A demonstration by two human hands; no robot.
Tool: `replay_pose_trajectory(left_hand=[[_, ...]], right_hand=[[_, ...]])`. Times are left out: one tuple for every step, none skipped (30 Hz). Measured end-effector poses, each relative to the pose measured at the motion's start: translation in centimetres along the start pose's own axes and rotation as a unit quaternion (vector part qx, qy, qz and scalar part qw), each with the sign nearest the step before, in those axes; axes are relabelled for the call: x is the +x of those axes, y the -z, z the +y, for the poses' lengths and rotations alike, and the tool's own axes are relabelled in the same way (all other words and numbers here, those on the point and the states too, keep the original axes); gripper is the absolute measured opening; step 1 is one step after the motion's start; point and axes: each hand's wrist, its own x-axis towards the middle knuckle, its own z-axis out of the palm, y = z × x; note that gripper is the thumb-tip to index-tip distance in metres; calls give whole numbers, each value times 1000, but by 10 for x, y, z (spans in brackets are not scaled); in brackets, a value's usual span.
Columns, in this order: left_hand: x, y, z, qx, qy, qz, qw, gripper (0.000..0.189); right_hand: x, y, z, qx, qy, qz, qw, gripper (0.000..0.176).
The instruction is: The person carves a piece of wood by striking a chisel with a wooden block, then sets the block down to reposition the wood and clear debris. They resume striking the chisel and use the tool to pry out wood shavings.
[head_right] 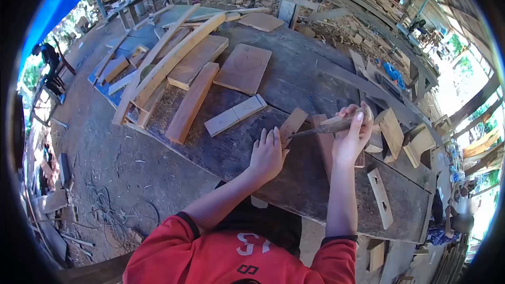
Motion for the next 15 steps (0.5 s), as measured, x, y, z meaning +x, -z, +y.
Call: replay_pose_trajectory(left_hand=[[-1, 1, -1, -4, 1, 6, 1000, 66], [-2, 2, -1, -9, 3, 12, 1000, 65], [0, -3, 2, -12, 4, 9, 1000, 65], [0, -5, 1, -13, 4, 15, 1000, 66], [0, -7, 1, -15, 5, 22, 1000, 66], [1, -7, 1, -14, 5, 23, 1000, 66], [1, -6, 0, -16, 5, 19, 1000, 66], [1, -5, 0, -18, 5, 16, 1000, 66], [1, -6, 1, -18, 3, 16, 1000, 66], [1, -6, 1, -17, 4, 16, 1000, 66], [1, -6, 1, -15, 4, 15, 1000, 66], [1, -6, 1, -15, 3, 15, 1000, 66], [1, -6, 1, -14, 3, 13, 1000, 66], [1, -6, 1, -13, 4, 11, 1000, 65], [1, -6, 1, -13, 3, 10, 1000, 65]], right_hand=[[-1, -1, -1, -3, 1, -8, 1000, 39], [-2, -2, -2, -6, 2, -18, 1000, 39], [0, 1, -2, -9, 0, -17, 1000, 39], [0, 0, -2, -26, 4, -32, 999, 37], [0, -1, -3, -42, 9, -48, 998, 36], [0, -2, -2, -41, 10, -48, 998, 36], [-1, -4, -2, -46, 12, -57, 997, 37], [-1, -5, -3, -51, 15, -66, 996, 38], [-1, -6, -3, -52, 15, -65, 996, 38], [-1, -8, -4, -49, 23, -74, 996, 40], [-1, -9, -4, -46, 30, -82, 995, 43], [-1, -10, -4, -47, 31, -81, 995, 43], [-1, -10, -3, -53, 34, -90, 994, 45], [-1, -11, -3, -58, 36, -98, 993, 46], [-1, -11, -2, -58, 36, -97, 993, 46]])
